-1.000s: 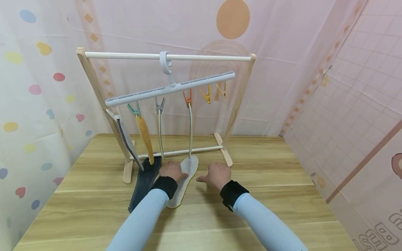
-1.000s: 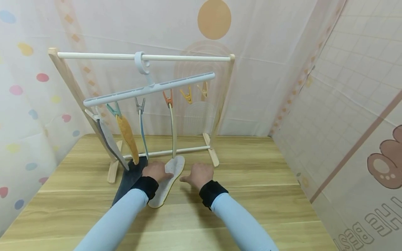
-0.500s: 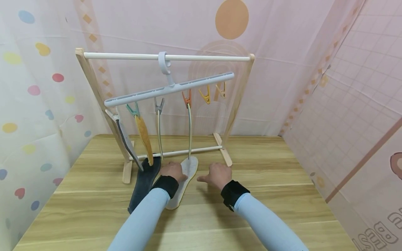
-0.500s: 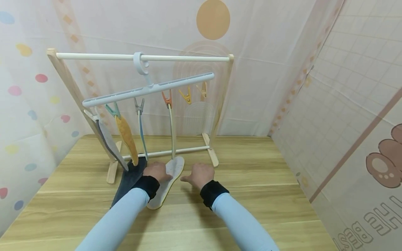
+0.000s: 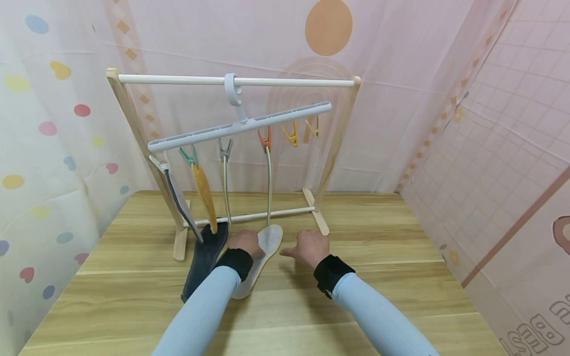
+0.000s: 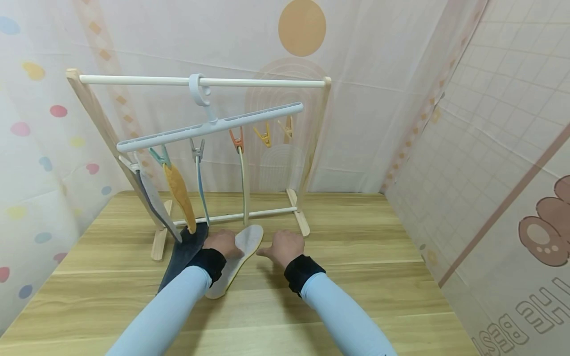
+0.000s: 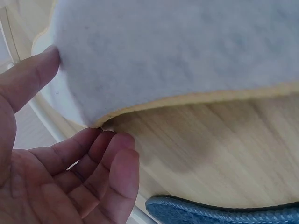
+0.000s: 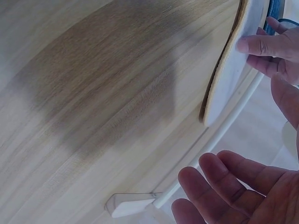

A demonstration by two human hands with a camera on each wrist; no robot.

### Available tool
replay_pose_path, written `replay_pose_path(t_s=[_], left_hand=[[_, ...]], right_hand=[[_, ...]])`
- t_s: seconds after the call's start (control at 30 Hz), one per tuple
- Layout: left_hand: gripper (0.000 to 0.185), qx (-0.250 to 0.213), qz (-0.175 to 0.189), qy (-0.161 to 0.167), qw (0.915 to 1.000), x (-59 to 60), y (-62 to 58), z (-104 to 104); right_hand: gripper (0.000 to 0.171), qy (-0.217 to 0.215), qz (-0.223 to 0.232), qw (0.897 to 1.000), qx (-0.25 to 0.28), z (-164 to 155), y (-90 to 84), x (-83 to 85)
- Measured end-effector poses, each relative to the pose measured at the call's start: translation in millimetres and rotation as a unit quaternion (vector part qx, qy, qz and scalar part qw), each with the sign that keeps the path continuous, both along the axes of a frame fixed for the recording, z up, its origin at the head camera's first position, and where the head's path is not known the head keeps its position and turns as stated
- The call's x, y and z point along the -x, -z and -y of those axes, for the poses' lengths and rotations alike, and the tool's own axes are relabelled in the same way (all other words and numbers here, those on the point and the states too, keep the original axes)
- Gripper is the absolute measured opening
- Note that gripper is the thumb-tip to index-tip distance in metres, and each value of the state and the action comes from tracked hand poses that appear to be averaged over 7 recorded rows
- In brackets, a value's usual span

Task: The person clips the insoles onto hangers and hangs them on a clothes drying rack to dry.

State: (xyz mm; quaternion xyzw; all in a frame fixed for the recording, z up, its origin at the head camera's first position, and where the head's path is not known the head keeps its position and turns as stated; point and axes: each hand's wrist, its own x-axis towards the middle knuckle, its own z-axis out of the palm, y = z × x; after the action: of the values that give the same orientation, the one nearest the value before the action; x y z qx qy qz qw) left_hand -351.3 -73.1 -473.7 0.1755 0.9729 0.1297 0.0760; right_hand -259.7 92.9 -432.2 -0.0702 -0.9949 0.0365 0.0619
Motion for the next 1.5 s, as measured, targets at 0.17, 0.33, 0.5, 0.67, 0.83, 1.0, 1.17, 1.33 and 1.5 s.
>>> replay_pose_path(t_s=[0.17, 0.33, 0.5, 0.67, 0.83, 1.0, 1.17, 1.33, 1.5], left_hand=[[0.047, -0.011, -0.001, 0.011, 0.9999, -0.8, -0.7, 1.5], [0.039, -0.023, -0.007, 0.027, 0.9993, -0.7, 1.2, 1.5], [0.025, -0.044, -0.010, 0.036, 0.9983, -1.5, 1.4, 0.3], [0.031, -0.057, -0.022, 0.031, 0.9976, -3.8, 0.3, -0.8], [0.037, -0.053, -0.032, 0.035, 0.9975, -5.7, -0.5, -1.9], [0.051, -0.056, -0.041, 0.036, 0.9969, -7.3, -1.1, -2.7], [0.055, -0.055, -0.048, 0.042, 0.9964, -8.5, 0.7, -5.0], [0.053, -0.054, -0.057, 0.053, 0.9955, -8.7, 2.3, -5.8], [0.038, -0.055, -0.079, 0.059, 0.9936, -10.3, 3.6, -6.3]], right_hand=[[0.061, -0.004, -0.007, 1.000, 0.004, 0.4, -0.9, -1.4], [0.063, -0.006, -0.006, 1.000, 0.008, 0.9, -2.2, -3.0], [0.065, -0.006, -0.009, 1.000, 0.008, 1.3, -4.4, -4.0], [0.065, -0.008, -0.012, 1.000, 0.004, 0.7, -4.5, -3.6], [0.064, -0.005, -0.007, 1.000, 0.002, 0.7, -4.3, -2.6], [0.062, -0.002, 0.000, 1.000, 0.003, 1.2, -5.1, -2.2], [0.061, -0.005, -0.001, 1.000, 0.006, 0.7, -6.4, -1.6], [0.061, -0.009, -0.005, 1.000, 0.006, -0.9, -7.8, -1.1], [0.062, -0.011, -0.011, 1.000, 0.007, -2.5, -8.4, -0.1]])
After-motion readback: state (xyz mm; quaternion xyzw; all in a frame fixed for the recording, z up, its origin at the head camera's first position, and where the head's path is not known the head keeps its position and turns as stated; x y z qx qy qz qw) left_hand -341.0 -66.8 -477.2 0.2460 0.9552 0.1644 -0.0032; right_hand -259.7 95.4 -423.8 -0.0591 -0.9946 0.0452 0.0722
